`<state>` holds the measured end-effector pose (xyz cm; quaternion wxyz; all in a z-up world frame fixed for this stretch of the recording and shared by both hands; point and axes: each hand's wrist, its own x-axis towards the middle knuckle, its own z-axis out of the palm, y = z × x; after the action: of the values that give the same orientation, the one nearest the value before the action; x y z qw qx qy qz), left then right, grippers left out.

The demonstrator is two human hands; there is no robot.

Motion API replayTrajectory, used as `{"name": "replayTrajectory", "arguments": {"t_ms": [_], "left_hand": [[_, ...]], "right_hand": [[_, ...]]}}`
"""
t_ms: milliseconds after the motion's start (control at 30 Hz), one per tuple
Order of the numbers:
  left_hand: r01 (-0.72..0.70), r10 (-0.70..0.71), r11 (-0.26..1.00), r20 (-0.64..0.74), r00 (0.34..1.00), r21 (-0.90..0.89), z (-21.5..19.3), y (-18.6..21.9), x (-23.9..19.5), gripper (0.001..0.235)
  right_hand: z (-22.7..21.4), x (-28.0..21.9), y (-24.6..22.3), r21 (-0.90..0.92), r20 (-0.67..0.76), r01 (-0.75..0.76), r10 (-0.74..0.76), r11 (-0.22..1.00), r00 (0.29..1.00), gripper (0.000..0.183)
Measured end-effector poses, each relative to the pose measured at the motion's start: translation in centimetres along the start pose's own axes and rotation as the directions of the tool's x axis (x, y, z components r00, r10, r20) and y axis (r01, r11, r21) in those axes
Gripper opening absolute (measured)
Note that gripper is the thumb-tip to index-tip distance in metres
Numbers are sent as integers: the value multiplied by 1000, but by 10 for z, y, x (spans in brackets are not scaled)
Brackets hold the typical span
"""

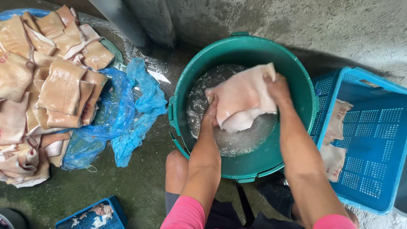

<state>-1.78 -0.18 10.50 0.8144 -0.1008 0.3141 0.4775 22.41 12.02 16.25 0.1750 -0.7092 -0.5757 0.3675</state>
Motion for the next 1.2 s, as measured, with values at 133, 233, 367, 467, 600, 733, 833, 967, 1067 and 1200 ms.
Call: {"name": "replayTrajectory", "arguments": {"t_ms": [133, 233, 367, 467, 600, 733, 833, 967, 1067, 1200], "left_hand": [[13, -4, 995, -92, 996, 95, -26, -4, 22, 62], [35, 13, 974, -206, 978, 226, -19, 8, 31, 60], [22, 87, 953, -344, 935, 301, 1, 25, 15, 66], [-23, -18, 995, -407, 913, -95, 6, 31, 2, 88], [73, -50, 992, -203, 978, 104, 13, 17, 13, 78], [61, 15, 937, -212, 977, 345, 5, -4, 42, 68], [126, 37, 914, -390, 920, 385, -12, -2, 47, 68], [182, 219, 789, -546, 809, 586, -27, 18, 46, 68], [227, 338, 691, -585, 738, 686, -30, 25, 39, 68], [259, 210, 694, -533, 819, 672, -30, 21, 31, 69]], "right_hand": [[76, -6, 57, -441, -68, 37, -74, 897, 995, 85], [123, -40, 60, -641, 50, 193, -210, 743, 976, 81], [141, -75, -3, -305, 588, 574, -324, 760, 742, 107], [108, -77, -41, -366, 704, 670, -279, 646, 653, 120], [100, -75, -54, -240, 505, 201, -55, 950, 861, 79], [95, -32, -10, 549, 468, -445, 181, 708, 865, 47], [103, -19, 39, 712, 425, -436, 157, 551, 892, 42], [87, 1, 68, 511, 103, -393, 399, 765, 911, 47], [64, 2, 80, 110, -247, -104, 129, 989, 961, 38], [94, -16, 79, -278, -447, 305, -404, 911, 798, 56]]}}
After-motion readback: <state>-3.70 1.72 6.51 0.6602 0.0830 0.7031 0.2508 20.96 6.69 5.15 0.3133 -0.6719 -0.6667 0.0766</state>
